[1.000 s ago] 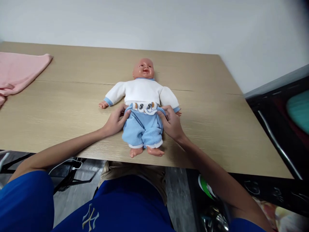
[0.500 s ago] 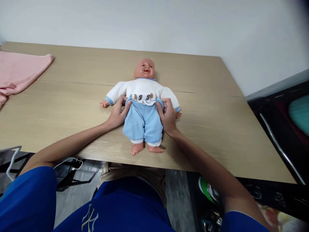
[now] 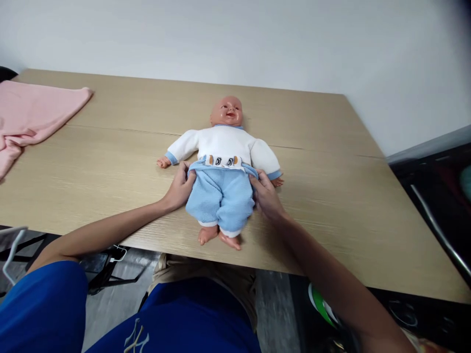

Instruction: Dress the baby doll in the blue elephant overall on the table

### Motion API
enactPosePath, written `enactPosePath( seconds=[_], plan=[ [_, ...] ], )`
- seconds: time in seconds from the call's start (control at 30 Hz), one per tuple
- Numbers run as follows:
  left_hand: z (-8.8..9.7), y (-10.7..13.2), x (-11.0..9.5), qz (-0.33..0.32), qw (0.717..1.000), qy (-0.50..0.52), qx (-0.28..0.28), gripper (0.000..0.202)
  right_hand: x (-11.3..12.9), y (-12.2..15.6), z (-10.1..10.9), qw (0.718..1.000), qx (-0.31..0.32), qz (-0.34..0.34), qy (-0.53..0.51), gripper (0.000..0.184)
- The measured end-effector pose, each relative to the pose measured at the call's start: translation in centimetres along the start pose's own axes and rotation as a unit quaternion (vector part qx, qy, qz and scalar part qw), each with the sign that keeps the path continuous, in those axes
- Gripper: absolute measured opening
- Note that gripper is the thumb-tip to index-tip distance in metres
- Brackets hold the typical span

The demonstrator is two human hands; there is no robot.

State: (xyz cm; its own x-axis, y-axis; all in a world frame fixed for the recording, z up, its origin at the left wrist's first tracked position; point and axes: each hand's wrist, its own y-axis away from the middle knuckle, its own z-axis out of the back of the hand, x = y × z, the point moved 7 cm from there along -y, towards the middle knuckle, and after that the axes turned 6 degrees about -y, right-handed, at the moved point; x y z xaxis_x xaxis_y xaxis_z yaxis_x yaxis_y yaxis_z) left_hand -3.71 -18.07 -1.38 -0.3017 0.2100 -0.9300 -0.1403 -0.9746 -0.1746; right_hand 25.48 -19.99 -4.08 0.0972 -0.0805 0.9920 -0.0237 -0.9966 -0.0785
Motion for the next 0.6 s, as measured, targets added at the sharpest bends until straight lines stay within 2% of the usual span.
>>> enactPosePath(
  seconds=[0.1,0.2,0.33,0.5,0.6],
  plan=[
    [0.6,-1.7,0.4,0.005,1.0,0.006,-0.028,0.071,0.8,-0.8,0.0,1.0,-0.003,-0.007,-0.007,0.048],
    [0.5,-3.0,0.6,0.016,0.998,0.053,0.004,0.078,2.5,-1.1,0.5,0.998,-0.004,0.038,0.045,0.04],
    [0.7,-3.3,-0.7,-0.008,0.997,0.076,0.032,0.067,4.5,-0.9,1.4,0.991,-0.026,0.091,0.099,0.03],
    [0.8,-4.4,-3.3,-0.095,0.995,0.029,0.014,0.059,5.5,-2.6,1.2,0.978,-0.081,0.148,0.124,0.031],
    [0.1,-5.6,-2.6,-0.031,0.994,0.1,0.026,0.062,4.2,-4.4,1.1,0.98,-0.094,0.117,0.129,0.042]
  ],
)
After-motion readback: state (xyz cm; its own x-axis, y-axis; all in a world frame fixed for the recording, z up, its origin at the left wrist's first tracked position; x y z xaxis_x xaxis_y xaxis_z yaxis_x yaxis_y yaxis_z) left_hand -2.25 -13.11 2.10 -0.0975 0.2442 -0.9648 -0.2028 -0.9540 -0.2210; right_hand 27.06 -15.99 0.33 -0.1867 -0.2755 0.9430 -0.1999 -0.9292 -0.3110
